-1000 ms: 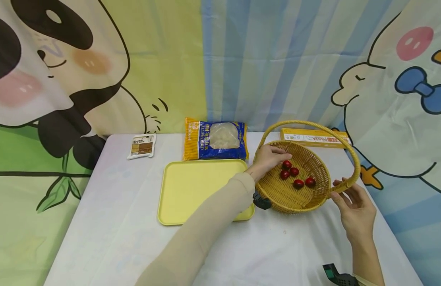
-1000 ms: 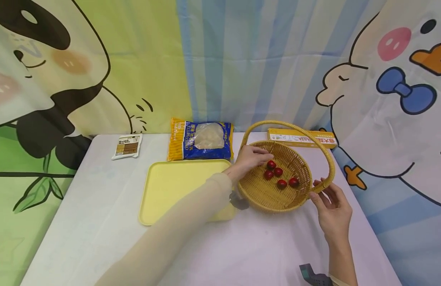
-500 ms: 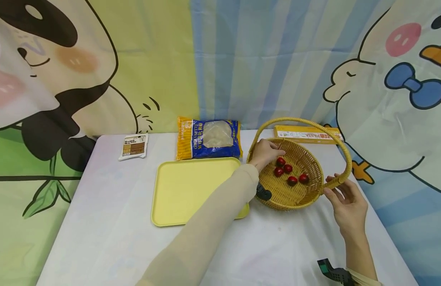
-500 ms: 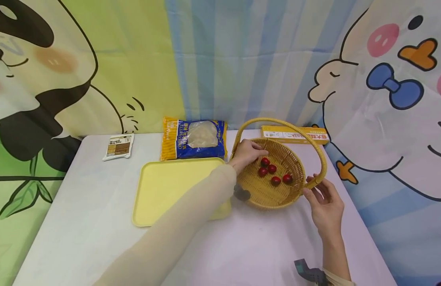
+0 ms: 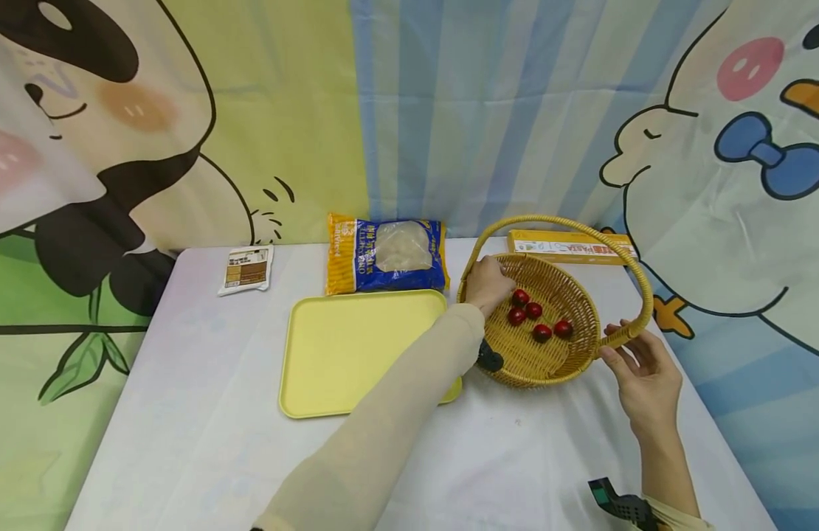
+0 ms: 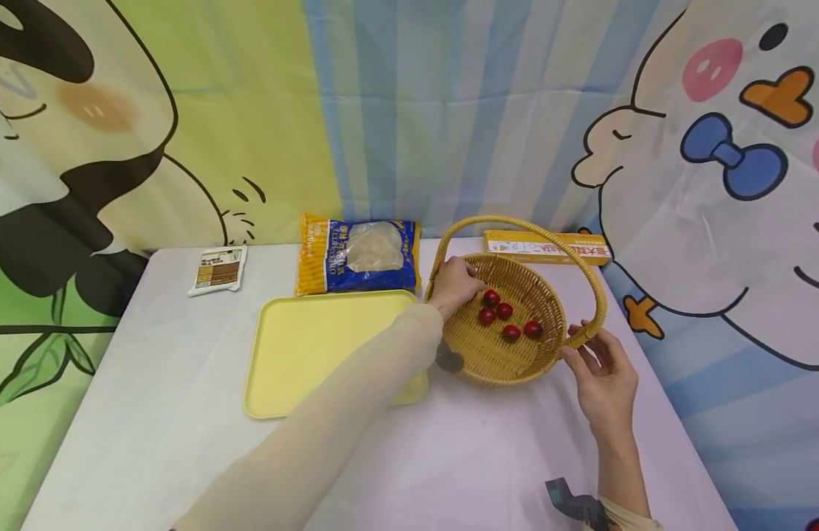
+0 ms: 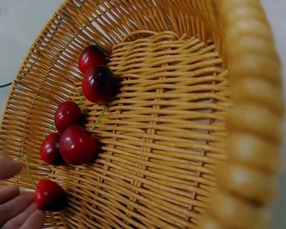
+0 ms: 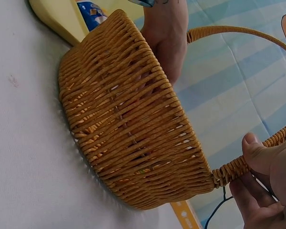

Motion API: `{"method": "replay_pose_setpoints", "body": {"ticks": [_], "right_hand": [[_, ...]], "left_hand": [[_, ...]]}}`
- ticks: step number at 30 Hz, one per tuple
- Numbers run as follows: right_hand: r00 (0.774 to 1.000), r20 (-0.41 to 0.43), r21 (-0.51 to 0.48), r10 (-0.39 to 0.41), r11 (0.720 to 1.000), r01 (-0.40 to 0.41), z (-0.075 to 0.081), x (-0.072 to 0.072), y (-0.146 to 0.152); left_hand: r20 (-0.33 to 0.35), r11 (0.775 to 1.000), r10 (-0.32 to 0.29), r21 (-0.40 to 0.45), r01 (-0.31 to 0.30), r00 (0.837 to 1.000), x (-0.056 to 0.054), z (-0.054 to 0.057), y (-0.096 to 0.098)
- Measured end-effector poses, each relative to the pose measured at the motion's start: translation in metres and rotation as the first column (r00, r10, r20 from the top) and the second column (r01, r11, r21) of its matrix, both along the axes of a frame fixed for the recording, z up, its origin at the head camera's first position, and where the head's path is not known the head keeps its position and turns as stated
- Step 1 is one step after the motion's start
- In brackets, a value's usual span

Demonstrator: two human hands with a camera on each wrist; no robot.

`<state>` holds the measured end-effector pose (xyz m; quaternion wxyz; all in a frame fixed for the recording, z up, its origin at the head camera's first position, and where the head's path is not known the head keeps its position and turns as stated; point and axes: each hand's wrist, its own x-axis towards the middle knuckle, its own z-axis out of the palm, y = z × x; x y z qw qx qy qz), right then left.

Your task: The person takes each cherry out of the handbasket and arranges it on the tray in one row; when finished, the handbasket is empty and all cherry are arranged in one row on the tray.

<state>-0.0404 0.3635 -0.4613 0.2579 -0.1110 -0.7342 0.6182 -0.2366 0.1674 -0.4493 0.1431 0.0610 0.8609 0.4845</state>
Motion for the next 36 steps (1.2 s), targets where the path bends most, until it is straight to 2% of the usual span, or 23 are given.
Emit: {"method": "replay_pose_setpoints", "body": {"ticks": [9, 17, 21, 29, 36], "right_hand": [[1.0, 0.004, 0.017, 0.004, 1.0, -0.004, 0.002, -0.001, -0.001], [1.0, -0.016, 0.026, 0.025, 0.999, -0.025, 0.0, -0.004, -0.002], [0.999, -0.017, 0.024, 0.029, 0.999, -0.029, 0.0, -0.004, -0.003], [1.0, -0.005, 0.022, 0.023, 0.999, -0.023, 0.0, -0.005, -0.003], [0.999, 0.037, -0.001, -0.014, 1.0, 0.014, 0.0, -0.001, 0.001]], "left_hand": [[-0.011, 0.995, 0.006, -0.098, -0.007, 1.0, -0.004, -0.005, 0.0], [-0.048, 0.973, -0.002, -0.23, -0.009, 0.999, -0.008, -0.007, 0.001], [-0.046, 0.966, -0.005, -0.257, -0.007, 0.999, -0.009, -0.007, 0.001], [-0.056, 0.969, -0.018, -0.248, 0.004, 0.998, -0.009, -0.005, -0.001], [0.001, 0.993, -0.068, -0.101, 0.067, 0.998, 0.0, 0.003, -0.003]]}}
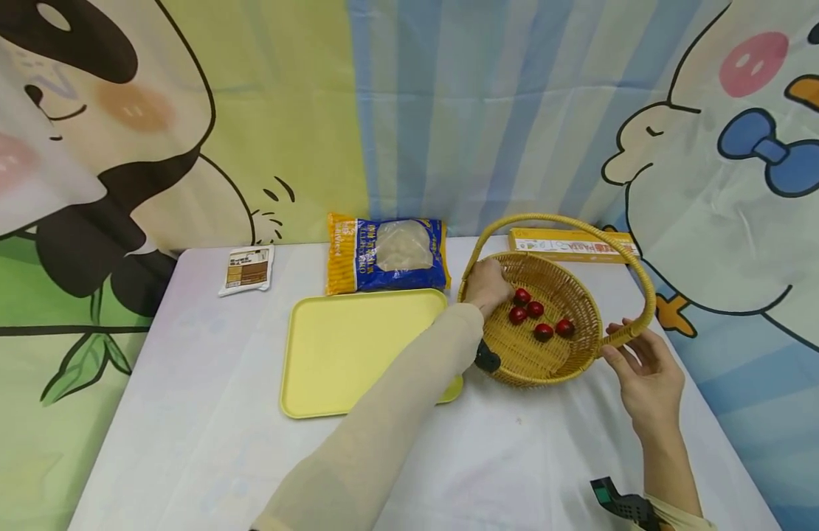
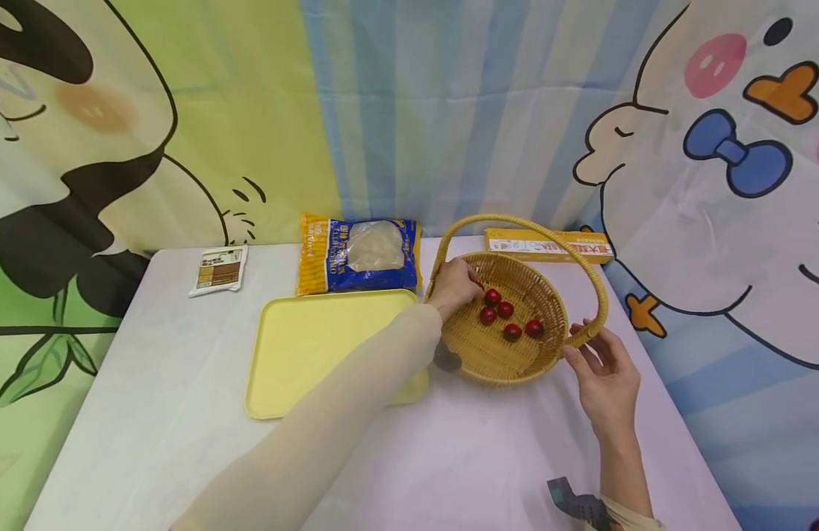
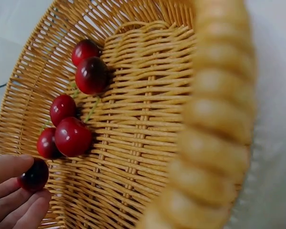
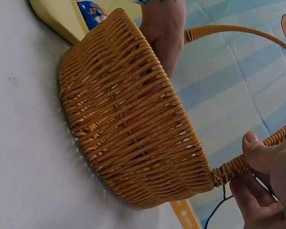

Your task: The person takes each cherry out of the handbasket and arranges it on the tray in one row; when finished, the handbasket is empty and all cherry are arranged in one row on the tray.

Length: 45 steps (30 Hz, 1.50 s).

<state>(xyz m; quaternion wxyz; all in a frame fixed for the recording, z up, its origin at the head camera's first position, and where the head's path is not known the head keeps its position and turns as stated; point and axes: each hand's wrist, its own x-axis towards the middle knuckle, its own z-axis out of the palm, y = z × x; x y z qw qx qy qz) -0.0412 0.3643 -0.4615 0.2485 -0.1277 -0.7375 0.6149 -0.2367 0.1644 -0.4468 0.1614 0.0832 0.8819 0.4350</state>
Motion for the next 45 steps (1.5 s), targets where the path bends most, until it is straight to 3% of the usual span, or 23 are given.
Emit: {"method": "replay_pose_setpoints", "body": {"ticks": [9, 18, 24, 36, 45], "right_hand": [[1.0, -0.02, -0.027, -0.004, 1.0, 0.003, -0.001, 0.003, 0.0], [0.999, -0.032, -0.009, 0.005, 1.0, -0.005, -0.002, 0.001, 0.0], [1.0, 0.01, -0.017, -0.013, 1.0, 0.014, -0.003, 0.0, 0.0], [0.999, -0.044, -0.034, 0.005, 0.999, -0.007, -0.005, 0.002, 0.001], [0.997, -0.073, -0.031, 0.024, 0.999, -0.026, -0.004, 0.002, 0.001]], "left_hand": [[-0.01, 0.993, -0.031, 0.112, 0.032, 0.999, 0.017, 0.013, -0.005], [-0.059, 0.961, -0.192, 0.191, 0.2, 0.98, 0.023, 0.016, -0.027], [-0.081, 0.919, -0.231, 0.31, 0.245, 0.97, 0.027, 0.016, -0.049], [-0.076, 0.794, -0.27, 0.547, 0.266, 0.96, 0.034, 0.015, -0.097], [-0.046, 0.763, -0.235, 0.61, 0.214, 0.971, 0.039, 0.008, -0.144]]}}
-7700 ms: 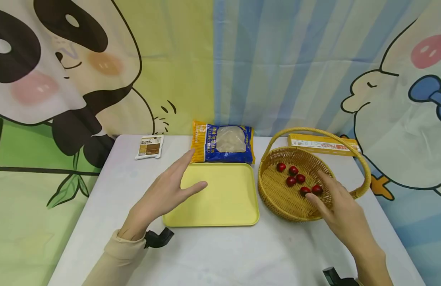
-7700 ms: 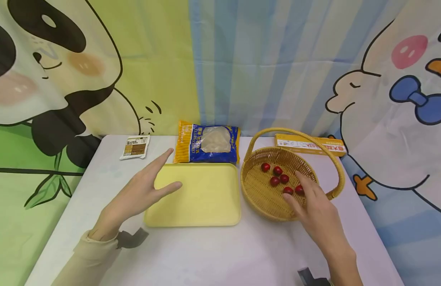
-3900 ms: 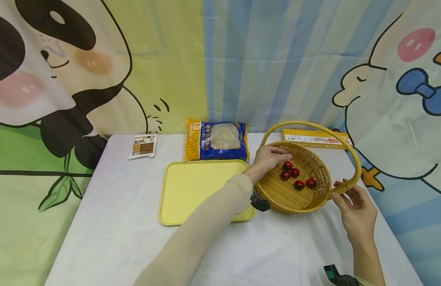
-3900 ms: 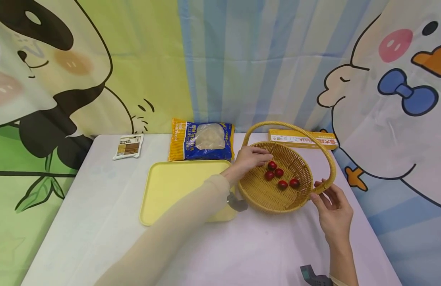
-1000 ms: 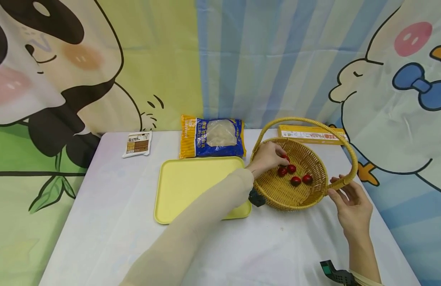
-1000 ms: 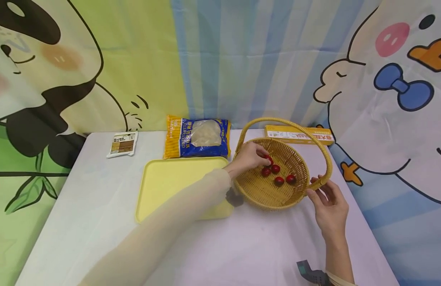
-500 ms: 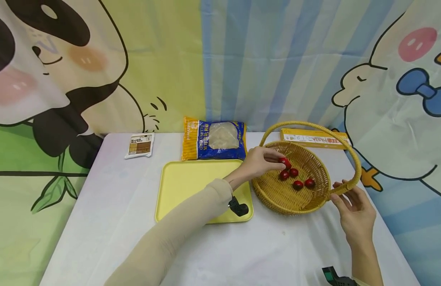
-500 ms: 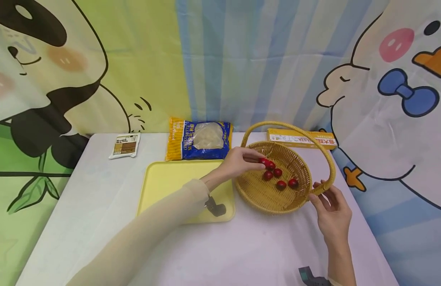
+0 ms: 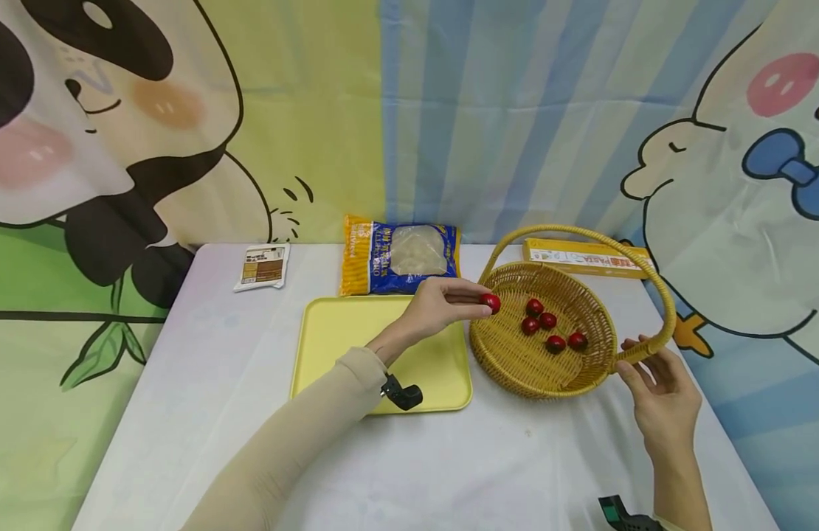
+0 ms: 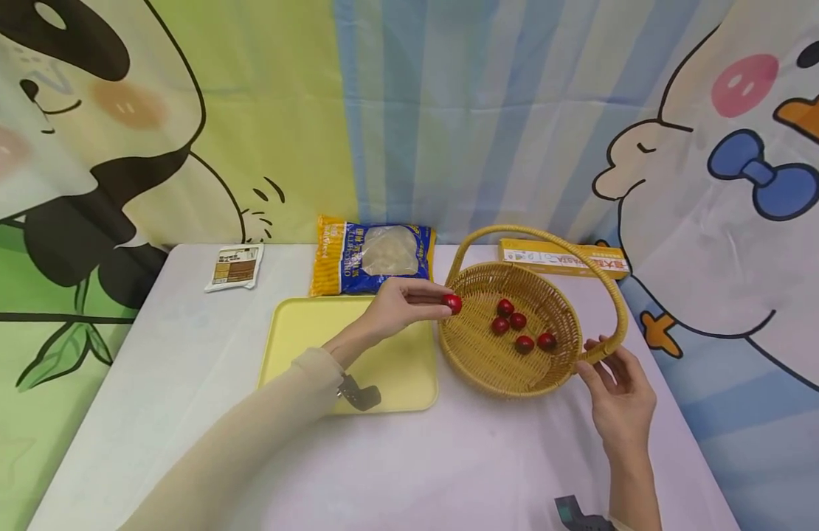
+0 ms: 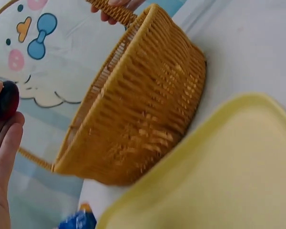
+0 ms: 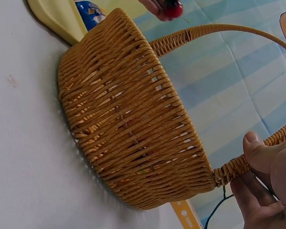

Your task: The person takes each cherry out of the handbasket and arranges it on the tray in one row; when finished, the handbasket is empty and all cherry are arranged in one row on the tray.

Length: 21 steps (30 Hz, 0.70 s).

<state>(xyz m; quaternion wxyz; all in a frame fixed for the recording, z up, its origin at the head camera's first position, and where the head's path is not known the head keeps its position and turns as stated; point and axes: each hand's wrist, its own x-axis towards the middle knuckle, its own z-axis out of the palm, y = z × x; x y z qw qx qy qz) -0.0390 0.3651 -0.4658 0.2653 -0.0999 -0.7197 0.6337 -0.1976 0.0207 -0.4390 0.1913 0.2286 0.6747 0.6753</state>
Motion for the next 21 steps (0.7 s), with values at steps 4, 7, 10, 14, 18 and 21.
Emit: {"method": "replay_pose_setpoints", "body": {"ticks": [4, 7, 10, 14, 18, 21], "right_hand": [[1.0, -0.003, -0.01, 0.003, 1.0, -0.003, 0.0, 0.0, 0.0], [1.0, -0.005, -0.025, -0.004, 1.0, 0.004, 0.0, 0.0, 0.0], [1.0, -0.015, -0.021, -0.01, 1.0, 0.009, -0.001, -0.001, 0.001], [0.999, -0.049, 0.006, 0.001, 1.0, -0.001, -0.002, -0.002, 0.001], [0.997, -0.077, -0.001, 0.01, 1.0, -0.01, -0.003, -0.002, 0.001], [0.996, -0.089, -0.013, 0.015, 1.0, -0.016, -0.003, -0.002, -0.001]], "left_hand": [[0.032, 0.998, 0.063, 0.009, -0.064, 0.997, -0.003, -0.009, -0.029], [0.05, 0.995, 0.103, 0.001, -0.103, 0.993, -0.007, -0.016, -0.052], [0.07, 0.99, 0.137, -0.023, -0.136, 0.988, -0.01, -0.022, -0.076], [0.093, 0.978, 0.204, -0.068, -0.198, 0.975, -0.014, -0.03, -0.109], [0.095, 0.96, 0.268, -0.105, -0.258, 0.959, -0.017, -0.04, -0.139], [0.097, 0.949, 0.303, -0.128, -0.29, 0.948, -0.016, -0.046, -0.159]]}}
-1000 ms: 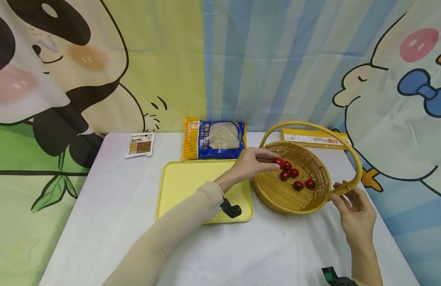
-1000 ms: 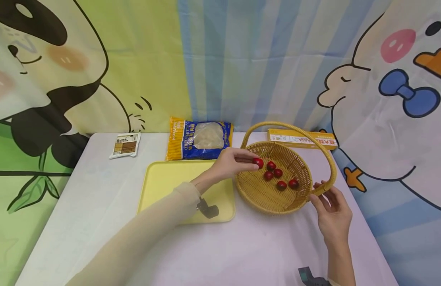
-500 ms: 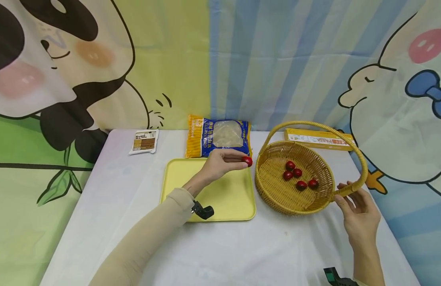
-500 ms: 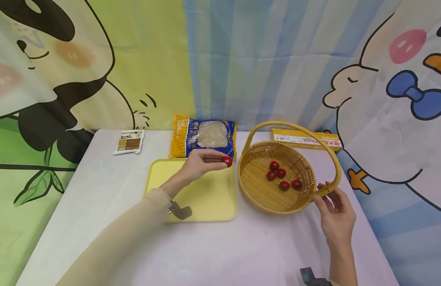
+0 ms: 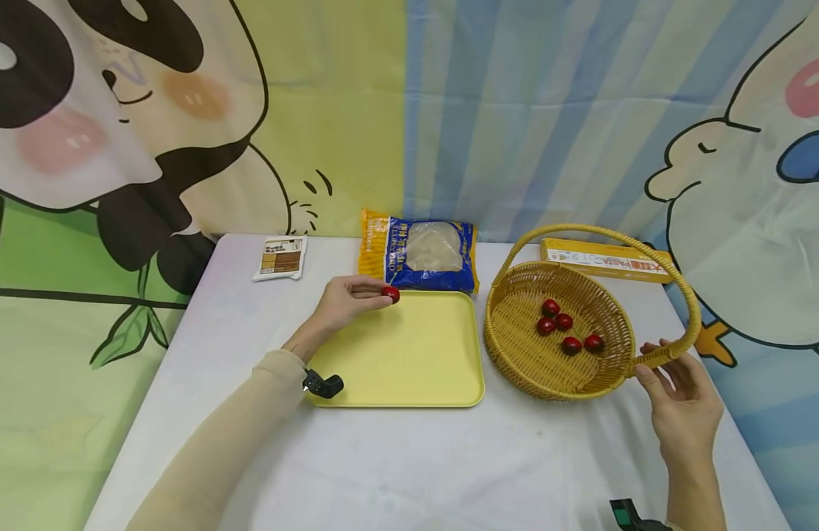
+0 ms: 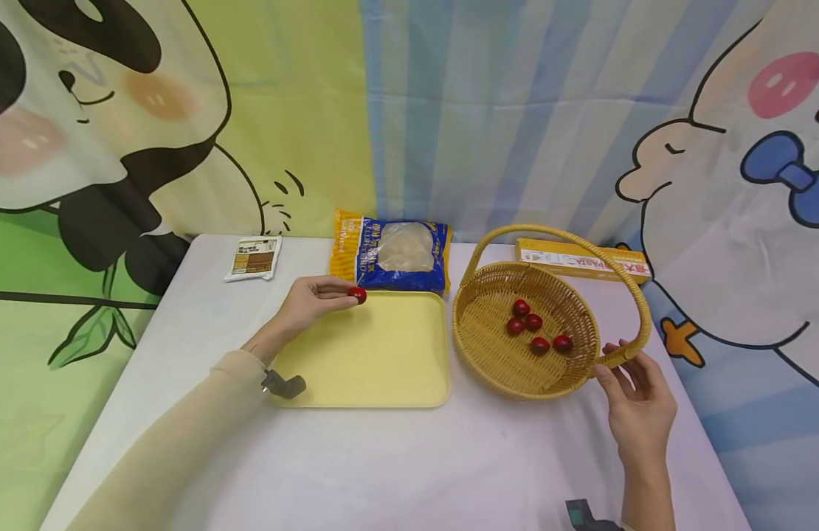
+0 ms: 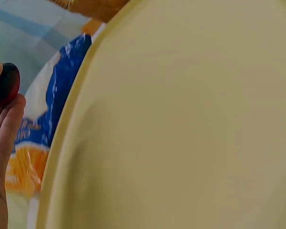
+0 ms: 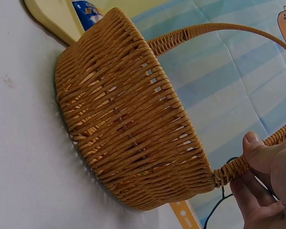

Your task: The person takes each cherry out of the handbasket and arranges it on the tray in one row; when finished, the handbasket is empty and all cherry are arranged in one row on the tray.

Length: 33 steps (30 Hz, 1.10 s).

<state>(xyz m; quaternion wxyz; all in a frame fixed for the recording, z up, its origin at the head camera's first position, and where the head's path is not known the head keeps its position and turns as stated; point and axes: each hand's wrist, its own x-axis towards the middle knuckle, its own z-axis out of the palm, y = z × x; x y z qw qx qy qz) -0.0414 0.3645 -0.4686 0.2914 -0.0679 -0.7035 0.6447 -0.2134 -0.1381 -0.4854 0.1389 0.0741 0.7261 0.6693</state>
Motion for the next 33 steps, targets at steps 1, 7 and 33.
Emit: {"method": "replay_pose_setpoints", "body": {"ticks": [1, 7, 33], "right_hand": [[1.0, -0.003, 0.0, 0.001, 1.0, -0.001, 0.0, 0.0, 0.0], [1.0, -0.001, 0.026, -0.008, 1.0, 0.008, 0.0, 0.001, -0.001], [0.996, 0.066, 0.042, -0.061, 0.997, 0.058, 0.0, 0.0, 0.0]], "left_hand": [[0.004, 1.0, 0.007, -0.009, -0.007, 1.0, 0.0, -0.002, -0.006], [0.023, 0.997, 0.045, -0.058, -0.044, 0.999, 0.002, -0.013, -0.038], [-0.096, 0.839, -0.064, -0.544, 0.001, 0.993, 0.003, -0.014, -0.076]]}}
